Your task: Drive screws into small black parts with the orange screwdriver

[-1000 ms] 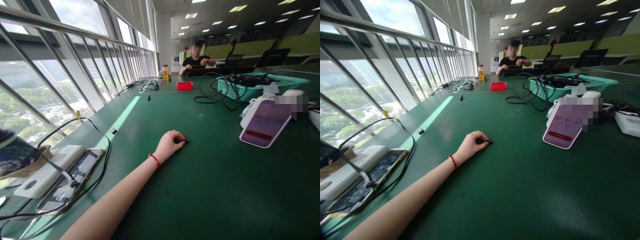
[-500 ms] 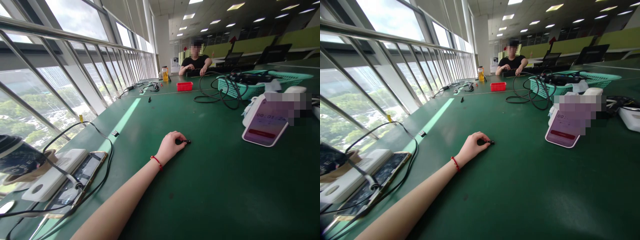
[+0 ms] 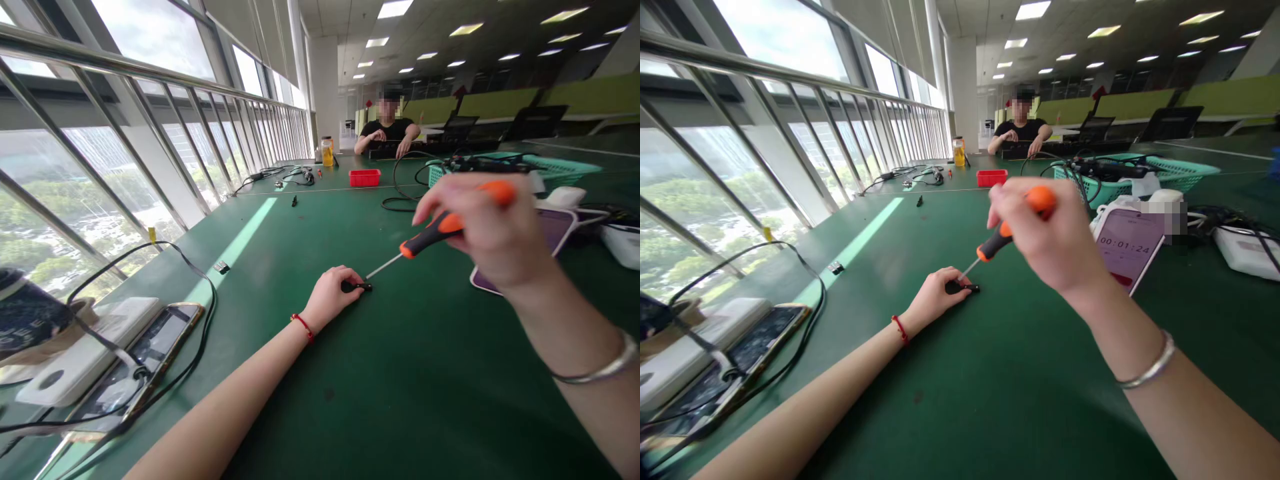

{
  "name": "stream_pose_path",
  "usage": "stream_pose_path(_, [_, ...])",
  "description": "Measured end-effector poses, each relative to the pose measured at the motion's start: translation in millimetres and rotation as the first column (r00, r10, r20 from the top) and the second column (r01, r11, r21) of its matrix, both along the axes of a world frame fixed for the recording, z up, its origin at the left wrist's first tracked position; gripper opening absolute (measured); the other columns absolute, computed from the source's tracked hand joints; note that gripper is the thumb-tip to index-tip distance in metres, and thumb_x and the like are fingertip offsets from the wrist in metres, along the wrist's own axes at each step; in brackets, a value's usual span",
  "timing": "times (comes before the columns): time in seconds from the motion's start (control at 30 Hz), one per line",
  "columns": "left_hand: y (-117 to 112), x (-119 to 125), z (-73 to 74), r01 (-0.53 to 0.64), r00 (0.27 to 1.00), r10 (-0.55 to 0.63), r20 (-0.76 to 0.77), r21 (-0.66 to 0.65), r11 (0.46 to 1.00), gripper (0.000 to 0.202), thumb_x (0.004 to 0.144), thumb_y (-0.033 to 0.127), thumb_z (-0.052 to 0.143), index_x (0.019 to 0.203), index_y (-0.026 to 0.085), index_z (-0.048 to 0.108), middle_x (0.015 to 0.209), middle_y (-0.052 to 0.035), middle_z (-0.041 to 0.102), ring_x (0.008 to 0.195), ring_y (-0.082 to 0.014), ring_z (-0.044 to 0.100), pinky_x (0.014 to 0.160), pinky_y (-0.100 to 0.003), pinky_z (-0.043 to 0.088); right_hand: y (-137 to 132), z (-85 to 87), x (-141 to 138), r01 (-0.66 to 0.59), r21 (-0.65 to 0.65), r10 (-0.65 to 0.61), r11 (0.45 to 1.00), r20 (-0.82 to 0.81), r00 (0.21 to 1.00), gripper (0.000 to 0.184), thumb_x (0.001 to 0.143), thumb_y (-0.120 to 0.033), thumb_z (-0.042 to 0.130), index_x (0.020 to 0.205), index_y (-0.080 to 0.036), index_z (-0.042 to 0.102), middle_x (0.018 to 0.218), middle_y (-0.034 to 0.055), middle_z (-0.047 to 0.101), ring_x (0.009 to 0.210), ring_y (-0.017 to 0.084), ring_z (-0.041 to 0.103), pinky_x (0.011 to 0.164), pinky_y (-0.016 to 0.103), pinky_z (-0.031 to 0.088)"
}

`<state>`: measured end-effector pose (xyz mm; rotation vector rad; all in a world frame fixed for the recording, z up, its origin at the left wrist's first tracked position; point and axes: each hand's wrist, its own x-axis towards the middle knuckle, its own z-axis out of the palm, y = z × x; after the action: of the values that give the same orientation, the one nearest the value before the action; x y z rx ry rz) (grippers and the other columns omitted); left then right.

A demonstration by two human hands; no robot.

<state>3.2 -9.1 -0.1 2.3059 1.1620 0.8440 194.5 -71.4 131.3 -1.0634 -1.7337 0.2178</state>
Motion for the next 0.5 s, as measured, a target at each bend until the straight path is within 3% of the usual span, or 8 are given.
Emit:
stream_pose_path(0.07, [0.0, -0.5, 0.1, 0.001, 1.0, -0.001, -0.004, -0.001, 1.0, 0.007, 0.075, 0.019, 0.063, 0.08, 0.017, 0.068, 0.082, -0.0023, 0.065, 0.079, -0.0157, 0.059, 0.075, -0.027, 0.048, 9.0, -11.7, -8.4, 0.002, -0.04, -0.002, 0.999, -0.004, 1.0, 0.033, 0.081, -0.025, 0.052, 0.049, -0.018, 0.05, 0.048, -0.0018, 0.045, 0.049, 0.01, 0.043, 0.05, 0.026, 0.033])
stream_pose_path(0.23, [0.9, -0.9, -0.6, 0.015, 1.0, -0.015, -0.007, 0.008, 1.0, 0.007, 0.075, 0.019, 0.063, 0.08, 0.018, 0.067, 0.082, -0.0021, 0.064, 0.079, -0.0155, 0.059, 0.074, -0.027, 0.047, 30.2, -38.6, -13.5, 0.06, -0.105, -0.065, 0.993, -0.05, 0.997, 0.025, 0.073, -0.02, 0.051, 0.049, -0.019, 0.047, 0.049, -0.0015, 0.045, 0.05, 0.011, 0.041, 0.05, 0.027, 0.03])
stream_pose_path(0.5, [-0.3, 0.7, 1.6, 0.001, 1.0, -0.001, -0.01, -0.004, 1.0, 0.007, 0.075, 0.019, 0.062, 0.08, 0.017, 0.067, 0.082, -0.0027, 0.065, 0.08, -0.0161, 0.059, 0.074, -0.028, 0.047, 38.5, -47.2, -7.0, 0.101, -0.102, -0.106, 0.99, -0.045, 0.993, 0.021, 0.07, -0.02, 0.049, 0.048, -0.019, 0.047, 0.051, -0.0004, 0.049, 0.053, 0.012, 0.044, 0.052, 0.026, 0.032])
